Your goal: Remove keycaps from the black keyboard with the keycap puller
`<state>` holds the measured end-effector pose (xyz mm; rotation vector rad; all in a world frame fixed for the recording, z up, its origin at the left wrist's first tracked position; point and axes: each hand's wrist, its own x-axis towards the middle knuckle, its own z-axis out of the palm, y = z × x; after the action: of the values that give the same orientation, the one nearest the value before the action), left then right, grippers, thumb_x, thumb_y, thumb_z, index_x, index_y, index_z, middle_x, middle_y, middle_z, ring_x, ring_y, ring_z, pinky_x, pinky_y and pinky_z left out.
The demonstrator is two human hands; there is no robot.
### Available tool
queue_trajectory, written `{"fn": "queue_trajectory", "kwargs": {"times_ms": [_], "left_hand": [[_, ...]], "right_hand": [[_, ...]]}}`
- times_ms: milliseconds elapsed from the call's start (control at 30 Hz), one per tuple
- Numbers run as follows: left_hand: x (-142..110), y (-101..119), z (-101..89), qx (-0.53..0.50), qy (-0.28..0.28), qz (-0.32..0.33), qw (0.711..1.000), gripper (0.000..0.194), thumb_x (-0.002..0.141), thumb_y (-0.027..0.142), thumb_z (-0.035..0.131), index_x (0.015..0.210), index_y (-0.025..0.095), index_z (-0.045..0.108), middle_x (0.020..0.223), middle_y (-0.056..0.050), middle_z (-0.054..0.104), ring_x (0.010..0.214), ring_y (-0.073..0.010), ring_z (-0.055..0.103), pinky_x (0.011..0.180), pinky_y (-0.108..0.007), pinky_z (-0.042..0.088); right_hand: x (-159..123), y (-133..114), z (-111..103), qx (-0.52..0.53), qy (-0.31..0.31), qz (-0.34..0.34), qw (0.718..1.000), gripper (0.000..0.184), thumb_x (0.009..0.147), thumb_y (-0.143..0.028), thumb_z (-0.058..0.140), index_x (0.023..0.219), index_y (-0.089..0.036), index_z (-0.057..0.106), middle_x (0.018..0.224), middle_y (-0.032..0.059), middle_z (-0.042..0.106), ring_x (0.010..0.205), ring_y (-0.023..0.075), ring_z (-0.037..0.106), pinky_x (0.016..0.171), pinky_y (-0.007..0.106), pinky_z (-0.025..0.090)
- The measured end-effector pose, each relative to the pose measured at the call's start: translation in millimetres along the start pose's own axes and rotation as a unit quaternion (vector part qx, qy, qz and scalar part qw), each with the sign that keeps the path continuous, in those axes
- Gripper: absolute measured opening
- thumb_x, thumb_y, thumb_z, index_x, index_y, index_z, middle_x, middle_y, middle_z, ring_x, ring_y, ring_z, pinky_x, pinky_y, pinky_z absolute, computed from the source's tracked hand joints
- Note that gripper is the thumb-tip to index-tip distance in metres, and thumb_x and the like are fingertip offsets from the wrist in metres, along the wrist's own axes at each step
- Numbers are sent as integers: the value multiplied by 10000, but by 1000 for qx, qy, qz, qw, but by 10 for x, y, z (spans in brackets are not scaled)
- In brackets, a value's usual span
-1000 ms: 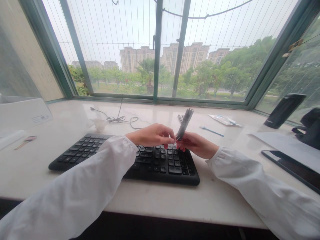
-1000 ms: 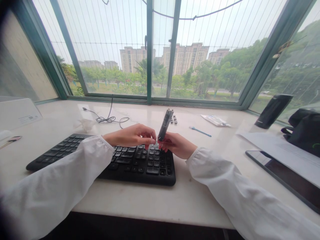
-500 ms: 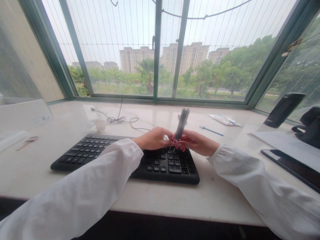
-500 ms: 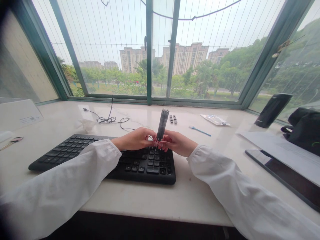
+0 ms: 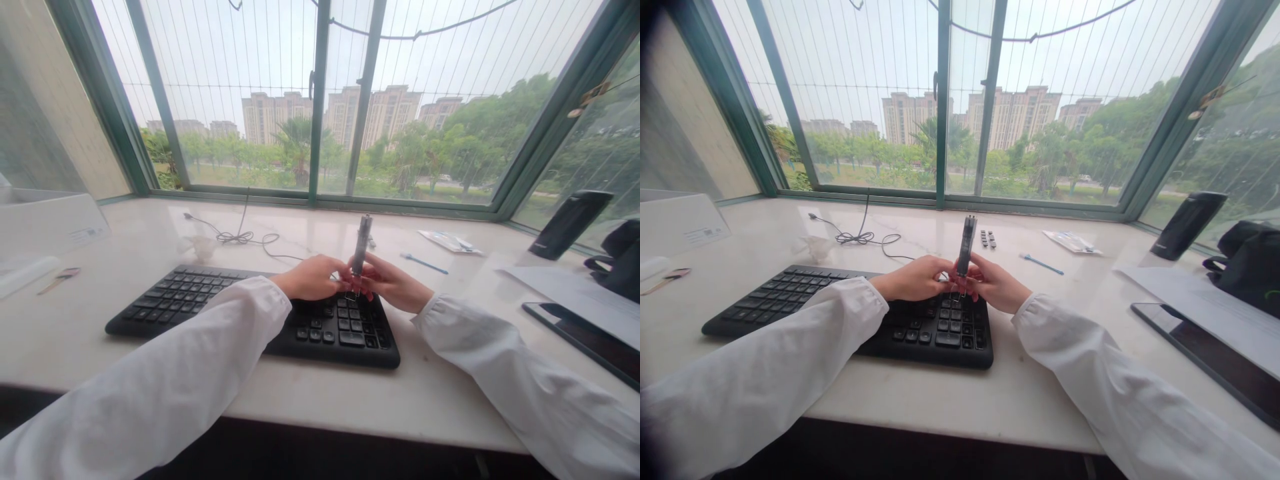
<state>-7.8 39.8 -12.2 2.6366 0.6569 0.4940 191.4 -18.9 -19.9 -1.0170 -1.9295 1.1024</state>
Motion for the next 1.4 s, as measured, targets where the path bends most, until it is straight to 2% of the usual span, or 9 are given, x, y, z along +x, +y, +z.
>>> {"fn": "queue_trajectory", "kwargs": {"times_ms": [133, 233, 467, 767, 1000, 1167, 1300, 1400], "left_hand": [[-5, 16, -29, -1, -13, -12, 1000, 224, 847, 322, 590, 969, 202, 734, 970, -41, 730, 895, -182, 643, 804, -253, 461], [-8, 26, -60, 2, -17, -22, 1000, 224, 837, 322, 592, 960, 201, 737, 942, -43, 728, 867, -180, 638, 775, -253, 452], [-1, 35, -116, -16, -37, -43, 998, 317, 826, 471, 618, 919, 199, 753, 859, -34, 721, 792, -166, 620, 720, -244, 425], [-21, 72, -146, -41, -38, -70, 996, 318, 787, 448, 646, 907, 179, 768, 785, -29, 705, 739, -155, 598, 672, -231, 404], [-29, 104, -167, -60, -47, -82, 994, 217, 745, 290, 634, 863, 164, 766, 742, -4, 686, 700, -135, 562, 649, -216, 383], [-46, 72, -184, -86, -59, -59, 993, 236, 775, 317, 621, 891, 171, 766, 757, 12, 685, 718, -127, 553, 669, -209, 376], [-56, 61, -206, -87, -69, -46, 993, 250, 792, 363, 621, 859, 164, 757, 728, 21, 662, 688, -113, 527, 645, -206, 355], [-62, 73, -223, -83, -73, -42, 993, 245, 796, 360, 617, 841, 157, 748, 707, 25, 647, 667, -106, 514, 629, -204, 347]], "right_hand": [[7, 9, 26, -14, 24, 4, 1000, 415, 853, -507, 638, 1062, -193, 467, 772, -6, 588, 612, 90, 483, 505, 214, 376], [20, 10, 33, -13, 25, 6, 1000, 449, 848, -542, 627, 1069, -182, 475, 756, -1, 591, 616, 96, 488, 501, 214, 354], [54, 20, 47, 3, 26, 10, 1000, 543, 802, -611, 641, 1085, -174, 490, 721, -5, 596, 622, 110, 515, 496, 207, 359], [67, 23, 41, -1, 34, 24, 999, 527, 782, -577, 671, 1091, -181, 513, 682, -15, 602, 614, 126, 551, 488, 208, 371], [78, 4, 25, 1, 14, 34, 999, 463, 797, -517, 682, 1070, -179, 521, 716, -1, 626, 614, 110, 542, 492, 195, 384], [50, -9, -1, -1, -6, 18, 1000, 366, 819, -460, 672, 1000, -158, 573, 726, 12, 631, 626, 108, 539, 500, 199, 389], [8, -44, -61, 25, -44, 23, 998, 240, 794, -307, 658, 965, -144, 615, 824, 42, 668, 733, 142, 591, 605, 237, 452], [-32, -96, -102, 53, -67, 10, 996, 225, 792, -282, 564, 958, -144, 627, 856, 53, 659, 808, 170, 599, 679, 271, 470]]}}
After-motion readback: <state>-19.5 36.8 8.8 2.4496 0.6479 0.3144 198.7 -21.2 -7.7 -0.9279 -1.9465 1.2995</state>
